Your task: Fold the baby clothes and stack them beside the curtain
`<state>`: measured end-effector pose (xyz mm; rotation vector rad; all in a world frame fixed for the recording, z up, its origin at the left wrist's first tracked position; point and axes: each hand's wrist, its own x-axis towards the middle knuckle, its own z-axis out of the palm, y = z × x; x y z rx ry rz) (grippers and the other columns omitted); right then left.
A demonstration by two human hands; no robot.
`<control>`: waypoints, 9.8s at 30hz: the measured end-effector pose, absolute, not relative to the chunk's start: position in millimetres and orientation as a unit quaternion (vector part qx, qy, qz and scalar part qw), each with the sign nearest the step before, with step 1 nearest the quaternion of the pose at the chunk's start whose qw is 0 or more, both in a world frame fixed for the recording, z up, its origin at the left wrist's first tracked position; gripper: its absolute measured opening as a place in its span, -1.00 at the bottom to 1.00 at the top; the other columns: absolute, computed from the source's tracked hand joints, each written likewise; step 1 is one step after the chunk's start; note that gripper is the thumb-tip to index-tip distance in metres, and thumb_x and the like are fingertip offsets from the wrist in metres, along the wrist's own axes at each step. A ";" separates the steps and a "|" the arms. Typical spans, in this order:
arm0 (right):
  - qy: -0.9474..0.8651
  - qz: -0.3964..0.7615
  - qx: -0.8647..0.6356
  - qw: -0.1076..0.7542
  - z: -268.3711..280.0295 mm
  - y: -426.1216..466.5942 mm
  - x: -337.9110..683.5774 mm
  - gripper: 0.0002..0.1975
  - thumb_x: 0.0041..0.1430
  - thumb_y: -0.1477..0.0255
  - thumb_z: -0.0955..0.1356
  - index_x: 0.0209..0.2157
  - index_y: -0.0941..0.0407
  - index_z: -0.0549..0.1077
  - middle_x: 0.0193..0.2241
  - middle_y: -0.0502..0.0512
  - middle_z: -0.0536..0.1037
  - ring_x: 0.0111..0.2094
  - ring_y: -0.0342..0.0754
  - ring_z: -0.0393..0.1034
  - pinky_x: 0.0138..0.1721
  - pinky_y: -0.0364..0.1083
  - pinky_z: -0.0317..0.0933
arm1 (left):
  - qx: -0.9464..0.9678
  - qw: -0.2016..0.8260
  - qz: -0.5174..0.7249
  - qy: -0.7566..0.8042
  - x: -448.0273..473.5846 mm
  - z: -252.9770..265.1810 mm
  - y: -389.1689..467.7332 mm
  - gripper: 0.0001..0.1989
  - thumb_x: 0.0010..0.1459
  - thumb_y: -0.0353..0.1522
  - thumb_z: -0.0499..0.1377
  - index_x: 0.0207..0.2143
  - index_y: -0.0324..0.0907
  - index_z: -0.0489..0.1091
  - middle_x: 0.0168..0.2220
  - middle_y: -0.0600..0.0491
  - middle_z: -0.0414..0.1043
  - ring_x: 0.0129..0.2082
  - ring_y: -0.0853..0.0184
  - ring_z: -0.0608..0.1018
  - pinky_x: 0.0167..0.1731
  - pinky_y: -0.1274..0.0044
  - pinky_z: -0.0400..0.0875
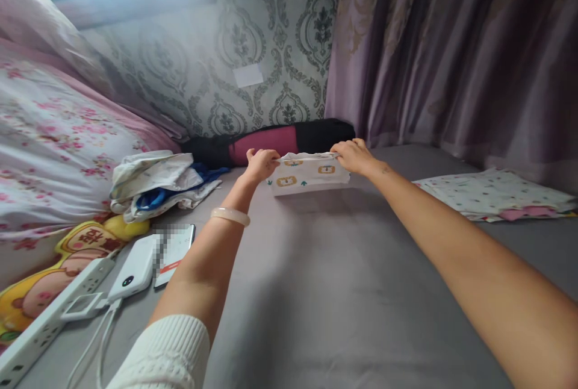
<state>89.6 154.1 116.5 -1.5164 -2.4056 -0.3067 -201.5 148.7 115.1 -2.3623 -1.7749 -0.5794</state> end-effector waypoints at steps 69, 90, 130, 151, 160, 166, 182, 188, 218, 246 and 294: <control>-0.791 0.026 -0.611 0.018 -16.0 105.1 27.8 -0.41 0.33 0.31 0.02 0.30 0.25 0.10 0.33 0.24 0.07 0.33 0.13 -0.11 0.29 0.16 -0.25 | -0.741 -0.009 -0.085 -0.667 -119.5 -20.9 85.7 -0.47 0.34 -0.22 -0.23 0.27 -0.17 0.11 0.31 -0.15 0.09 0.30 0.02 0.13 0.24 0.11 -0.03; -0.722 0.043 -0.689 0.050 -13.7 100.2 58.4 -0.40 0.30 0.36 0.00 0.29 0.34 0.10 0.32 0.27 0.07 0.33 0.10 -0.13 0.29 0.14 -0.20 | -0.692 -0.025 -0.090 -0.716 -150.1 -16.4 82.5 -0.42 0.35 -0.14 -0.28 0.24 -0.26 0.14 0.32 -0.20 0.05 0.33 0.08 0.06 0.23 0.18 0.04; -0.753 0.048 -0.655 0.037 -6.9 98.7 77.6 -0.38 0.34 0.31 -0.04 0.30 0.32 0.08 0.34 0.25 0.04 0.35 0.08 -0.20 0.31 0.24 -0.33 | -0.724 -0.033 -0.053 -0.687 -167.8 -11.9 84.0 -0.44 0.35 -0.16 -0.31 0.22 -0.21 0.15 0.34 -0.14 0.02 0.36 0.09 0.00 0.26 0.03 -0.18; -0.786 0.069 -0.613 0.040 -13.9 98.4 54.5 -0.43 0.34 0.32 0.01 0.31 0.23 0.07 0.34 0.23 0.04 0.35 0.07 -0.17 0.31 0.16 -0.30 | -0.740 0.002 -0.064 -0.670 -149.2 -14.4 79.8 -0.49 0.36 -0.18 -0.24 0.17 -0.25 0.20 0.28 -0.19 0.14 0.30 0.13 0.14 0.26 0.18 -0.07; -0.796 0.072 -0.597 0.064 -6.9 93.7 40.5 -0.42 0.34 0.33 0.01 0.29 0.29 0.11 0.34 0.26 0.04 0.35 0.10 -0.17 0.31 0.17 -0.31 | -0.749 -0.003 -0.081 -0.658 -124.0 -10.2 75.7 -0.45 0.36 -0.18 -0.27 0.23 -0.29 0.14 0.32 -0.19 0.06 0.35 0.12 0.05 0.28 0.12 -0.14; -0.800 0.047 -0.596 0.054 -14.3 91.4 35.8 -0.41 0.33 0.34 0.03 0.30 0.33 0.08 0.33 0.25 0.07 0.34 0.09 -0.14 0.31 0.12 -0.32 | -0.753 -0.031 -0.071 -0.653 -115.1 -18.3 75.8 -0.44 0.35 -0.19 -0.24 0.26 -0.31 0.10 0.33 -0.19 0.02 0.35 0.11 0.04 0.28 0.15 -0.10; -0.808 0.064 -0.583 0.052 -0.2 92.0 10.3 -0.41 0.34 0.32 0.02 0.30 0.33 0.08 0.34 0.28 0.03 0.35 0.12 -0.18 0.30 0.17 -0.29 | -0.720 0.018 -0.189 -0.668 -132.8 -15.4 77.2 -0.69 0.23 -0.36 0.00 0.00 -0.21 0.33 0.06 -0.13 0.41 0.16 0.18 0.34 0.17 0.34 0.10; -0.807 0.075 -0.583 0.056 -7.9 90.4 -5.8 -0.37 0.36 0.26 -0.01 0.31 0.32 0.06 0.34 0.26 0.02 0.35 0.10 -0.18 0.31 0.17 -0.34 | -0.681 0.036 -0.190 -0.707 -153.4 -12.9 77.5 -0.73 0.26 -0.32 -0.02 -0.11 -0.19 0.39 0.00 -0.14 0.43 0.15 0.13 0.34 0.11 0.31 0.15; -0.814 0.076 -0.573 0.050 -13.7 91.4 -46.6 -0.38 0.34 0.27 -0.04 0.32 0.28 0.06 0.35 0.22 0.01 0.35 0.08 -0.20 0.30 0.21 -0.32 | -0.498 -0.058 -0.352 -0.790 -213.0 -13.2 98.0 -0.68 0.22 -0.39 0.00 -0.14 -0.14 0.53 -0.11 -0.08 0.51 -0.04 0.18 0.47 -0.02 0.42 0.31; -0.828 0.074 -0.553 0.059 -8.8 92.9 -86.9 -0.40 0.33 0.30 0.02 0.29 0.31 0.10 0.32 0.30 0.08 0.33 0.11 -0.11 0.29 0.21 -0.27 | -0.481 -0.080 -0.356 -0.797 -215.1 -14.0 99.2 -0.67 0.20 -0.38 0.00 -0.14 -0.15 0.54 -0.09 -0.12 0.53 -0.02 0.17 0.49 -0.02 0.41 0.32; -0.817 0.066 -0.566 0.094 -4.5 81.7 -68.1 -0.42 0.36 0.32 0.01 0.29 0.31 0.11 0.33 0.29 0.06 0.34 0.10 -0.15 0.30 0.19 -0.29 | -0.507 -0.065 -0.376 -0.772 -211.0 -20.3 107.7 -0.69 0.19 -0.41 0.03 -0.17 -0.19 0.55 -0.14 -0.10 0.54 -0.08 0.21 0.51 -0.02 0.46 0.30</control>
